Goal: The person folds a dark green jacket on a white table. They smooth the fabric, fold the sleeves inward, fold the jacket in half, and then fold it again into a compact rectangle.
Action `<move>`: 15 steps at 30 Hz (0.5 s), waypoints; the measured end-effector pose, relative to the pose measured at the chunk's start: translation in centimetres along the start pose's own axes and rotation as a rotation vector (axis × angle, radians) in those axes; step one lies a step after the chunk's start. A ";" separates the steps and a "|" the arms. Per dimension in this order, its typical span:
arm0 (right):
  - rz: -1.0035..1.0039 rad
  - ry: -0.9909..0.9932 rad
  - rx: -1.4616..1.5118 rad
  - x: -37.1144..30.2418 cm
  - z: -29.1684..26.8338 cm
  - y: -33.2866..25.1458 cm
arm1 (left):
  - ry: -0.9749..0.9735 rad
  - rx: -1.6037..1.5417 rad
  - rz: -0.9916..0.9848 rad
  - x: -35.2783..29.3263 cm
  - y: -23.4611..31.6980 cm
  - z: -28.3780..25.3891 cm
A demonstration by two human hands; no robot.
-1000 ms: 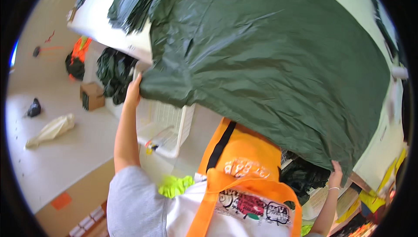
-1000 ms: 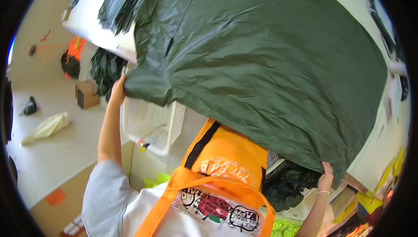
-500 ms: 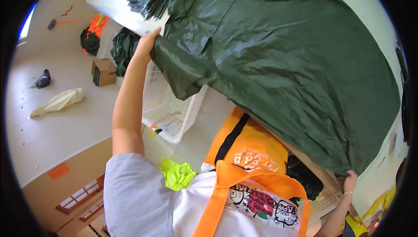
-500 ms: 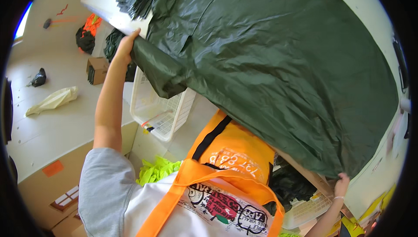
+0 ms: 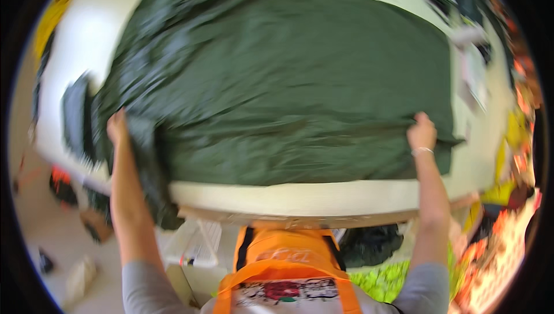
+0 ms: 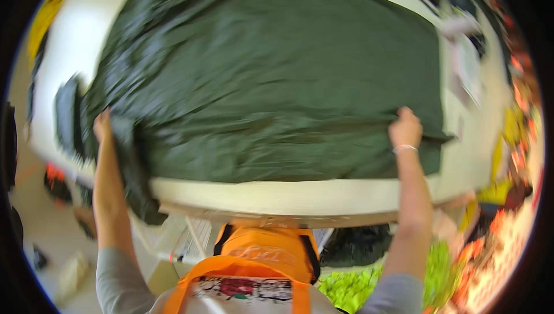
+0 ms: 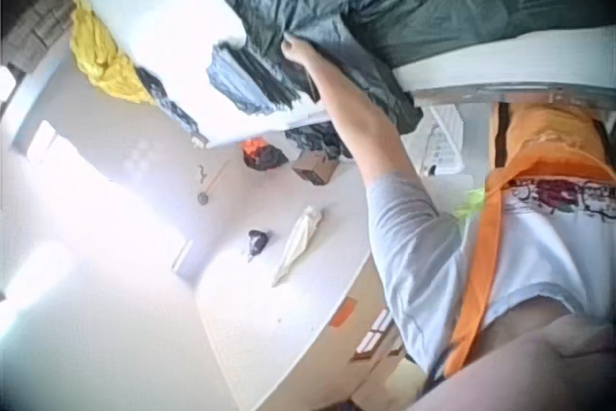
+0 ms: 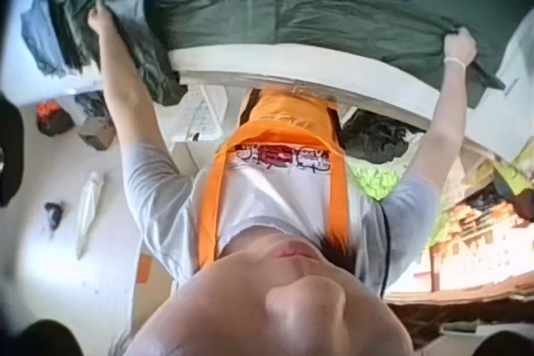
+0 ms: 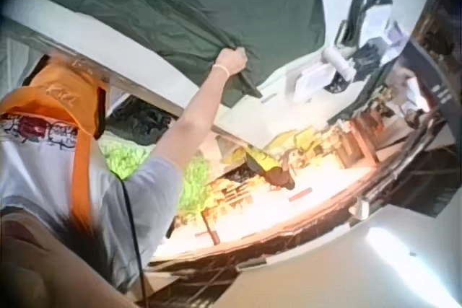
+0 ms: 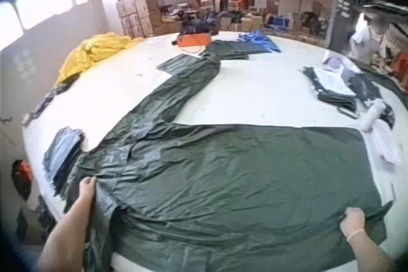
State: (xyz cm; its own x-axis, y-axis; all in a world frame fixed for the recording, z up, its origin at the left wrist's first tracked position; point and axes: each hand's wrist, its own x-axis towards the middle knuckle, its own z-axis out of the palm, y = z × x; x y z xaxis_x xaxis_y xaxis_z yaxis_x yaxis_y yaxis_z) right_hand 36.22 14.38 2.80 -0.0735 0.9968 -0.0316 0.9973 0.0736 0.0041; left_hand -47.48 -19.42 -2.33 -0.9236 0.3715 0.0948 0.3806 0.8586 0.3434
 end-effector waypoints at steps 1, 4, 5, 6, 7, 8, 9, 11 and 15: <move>0.001 0.029 0.011 -0.3 -0.8 -1.3 | 0.026 0.180 0.003 -0.1 -0.6 0.7; -0.112 0.159 0.584 1.8 -2.2 0.7 | 0.078 0.534 -0.126 -1.3 -0.6 0.6; -0.080 0.229 0.586 3.4 -2.7 3.0 | 0.074 0.545 -0.174 -1.6 0.1 -0.4; -0.044 0.293 0.587 5.0 -2.9 6.1 | 0.069 0.564 -0.218 -1.5 1.0 -0.7; 0.033 0.338 0.533 6.8 -2.8 9.1 | 0.119 0.527 -0.167 -1.4 0.6 -0.9; 0.193 0.383 0.433 8.3 -2.4 11.9 | 0.178 0.504 -0.131 -1.3 -0.9 -2.2; 0.286 0.406 0.367 10.2 -1.1 15.3 | 0.170 0.477 0.030 -0.3 -3.2 -3.7; 0.410 0.359 0.230 11.0 1.2 23.9 | 0.184 0.411 0.224 -1.4 -1.8 -5.5; 0.600 0.279 0.033 9.0 3.0 37.7 | 0.054 0.230 0.510 -7.4 6.6 -6.4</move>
State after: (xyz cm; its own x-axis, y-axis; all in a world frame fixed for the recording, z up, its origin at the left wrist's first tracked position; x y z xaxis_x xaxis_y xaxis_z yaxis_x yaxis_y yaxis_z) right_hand 73.16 26.05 -0.29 0.5005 0.8357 0.2262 0.8650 -0.4935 -0.0907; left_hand -38.47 -18.80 5.21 -0.6186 0.7465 0.2451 0.7743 0.6321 0.0291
